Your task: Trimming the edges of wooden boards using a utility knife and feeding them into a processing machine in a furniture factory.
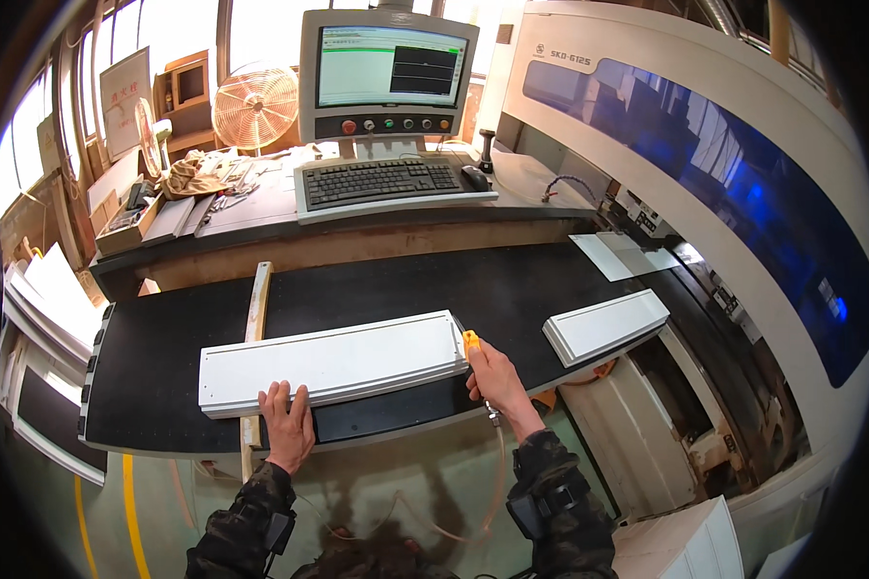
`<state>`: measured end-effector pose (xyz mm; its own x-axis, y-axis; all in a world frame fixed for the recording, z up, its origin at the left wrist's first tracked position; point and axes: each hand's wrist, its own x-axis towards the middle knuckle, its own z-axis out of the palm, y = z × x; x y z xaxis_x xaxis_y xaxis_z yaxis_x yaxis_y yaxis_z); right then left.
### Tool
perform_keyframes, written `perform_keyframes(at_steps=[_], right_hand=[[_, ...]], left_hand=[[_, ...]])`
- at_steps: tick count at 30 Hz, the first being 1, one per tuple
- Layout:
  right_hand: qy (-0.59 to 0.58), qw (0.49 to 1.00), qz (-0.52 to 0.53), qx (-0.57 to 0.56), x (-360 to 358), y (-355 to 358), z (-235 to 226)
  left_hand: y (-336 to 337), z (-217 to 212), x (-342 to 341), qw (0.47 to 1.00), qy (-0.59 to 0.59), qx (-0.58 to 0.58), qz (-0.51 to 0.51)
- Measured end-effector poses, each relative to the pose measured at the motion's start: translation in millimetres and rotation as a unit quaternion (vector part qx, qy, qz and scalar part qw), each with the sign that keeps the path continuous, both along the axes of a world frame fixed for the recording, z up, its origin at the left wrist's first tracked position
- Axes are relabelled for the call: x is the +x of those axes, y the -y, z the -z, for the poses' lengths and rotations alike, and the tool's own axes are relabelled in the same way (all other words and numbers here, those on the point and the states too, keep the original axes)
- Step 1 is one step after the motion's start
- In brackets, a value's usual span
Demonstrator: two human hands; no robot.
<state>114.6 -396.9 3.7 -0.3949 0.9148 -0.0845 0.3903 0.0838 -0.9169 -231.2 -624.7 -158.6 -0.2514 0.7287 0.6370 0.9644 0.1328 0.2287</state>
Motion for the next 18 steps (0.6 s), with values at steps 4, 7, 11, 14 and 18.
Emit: perform_keyframes(at_steps=[4, 7, 11, 14, 18], right_hand=[[0.042, 0.999, 0.000, -0.003, 14.0, 37.3, -16.8], [0.050, 0.998, -0.018, -0.022, 28.6, 66.5, -26.6], [0.098, 0.995, 0.013, -0.034, 39.1, 79.6, -26.3], [0.098, 0.994, 0.011, -0.039, 29.8, 95.6, -29.4], [0.100, 0.994, -0.014, -0.036, 12.3, 121.6, -35.2]], left_hand=[[4.8, 3.2, -4.8, 1.000, -0.002, -0.008, 0.004], [3.2, 3.3, -5.9, 1.000, -0.007, -0.011, 0.008], [2.1, 3.6, -4.9, 1.000, 0.001, -0.010, 0.017], [2.8, 5.0, -8.7, 1.000, 0.007, -0.012, 0.021], [4.6, 6.9, -13.2, 1.000, -0.001, -0.011, 0.018]])
